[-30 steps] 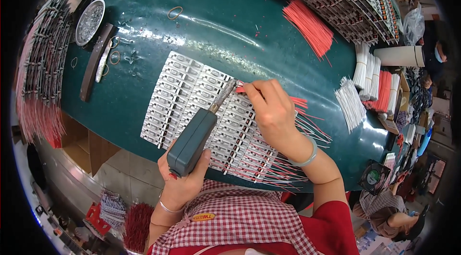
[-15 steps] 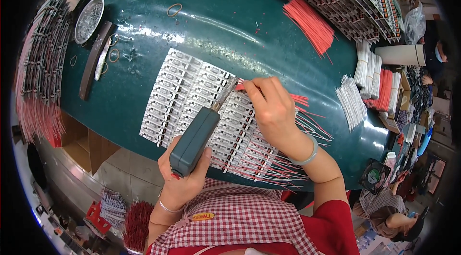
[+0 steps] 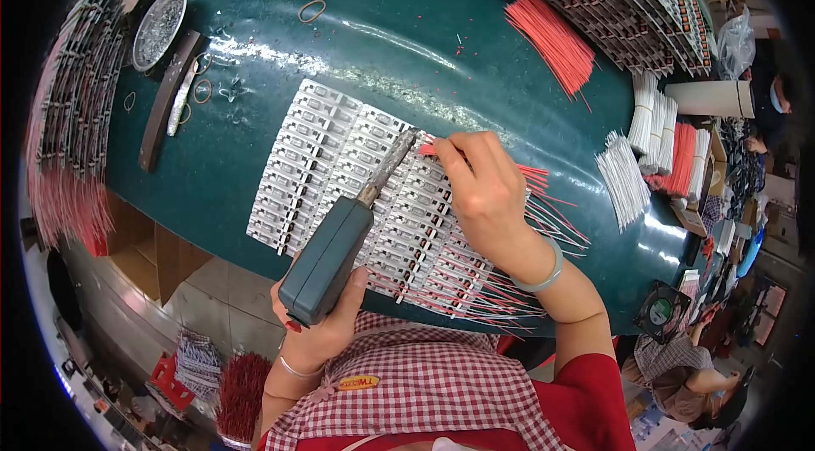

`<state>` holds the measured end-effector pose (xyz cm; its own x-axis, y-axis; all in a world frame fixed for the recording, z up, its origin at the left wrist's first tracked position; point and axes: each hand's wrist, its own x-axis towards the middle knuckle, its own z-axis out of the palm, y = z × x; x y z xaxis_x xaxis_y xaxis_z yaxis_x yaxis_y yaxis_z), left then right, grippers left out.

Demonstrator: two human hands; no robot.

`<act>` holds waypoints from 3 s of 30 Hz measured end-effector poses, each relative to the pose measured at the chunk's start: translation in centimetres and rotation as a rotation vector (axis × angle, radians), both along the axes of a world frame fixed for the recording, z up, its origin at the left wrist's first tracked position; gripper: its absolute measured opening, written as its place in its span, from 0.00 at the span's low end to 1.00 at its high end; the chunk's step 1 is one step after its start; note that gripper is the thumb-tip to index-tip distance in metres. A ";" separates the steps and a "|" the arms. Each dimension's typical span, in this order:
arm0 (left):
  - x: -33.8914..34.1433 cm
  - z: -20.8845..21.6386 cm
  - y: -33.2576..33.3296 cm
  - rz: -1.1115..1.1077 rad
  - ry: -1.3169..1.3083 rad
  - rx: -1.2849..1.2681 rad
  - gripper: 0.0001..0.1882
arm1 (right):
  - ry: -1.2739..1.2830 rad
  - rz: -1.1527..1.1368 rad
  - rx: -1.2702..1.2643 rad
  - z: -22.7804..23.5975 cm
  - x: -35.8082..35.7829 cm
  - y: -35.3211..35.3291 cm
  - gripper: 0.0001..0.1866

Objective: The person attaches wires to circuit boards, positioning the wires by hand and soldering them in place using a soldering tool.

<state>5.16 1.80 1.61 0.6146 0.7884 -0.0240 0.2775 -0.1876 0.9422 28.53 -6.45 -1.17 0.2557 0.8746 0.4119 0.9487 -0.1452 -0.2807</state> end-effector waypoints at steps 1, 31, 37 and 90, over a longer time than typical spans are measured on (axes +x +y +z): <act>0.0 0.2 0.0 0.001 0.001 0.000 0.10 | -0.024 0.013 0.013 0.0 0.0 -0.1 0.19; -0.7 -0.1 -0.5 -0.019 0.062 -0.005 0.10 | 0.017 0.022 0.000 0.3 -1.2 -0.1 0.20; -2.2 -0.8 -1.0 0.052 0.093 0.011 0.12 | 0.007 0.011 -0.012 0.3 -1.3 -0.1 0.20; -1.5 0.3 -1.0 -0.037 0.063 -0.075 0.10 | 0.012 0.026 -0.040 0.2 -2.5 -0.8 0.21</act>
<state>3.65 0.83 1.92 0.6390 0.7596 -0.1215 0.3303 -0.1283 0.9351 25.99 -7.24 -0.93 0.2378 0.8967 0.3732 0.9488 -0.1322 -0.2870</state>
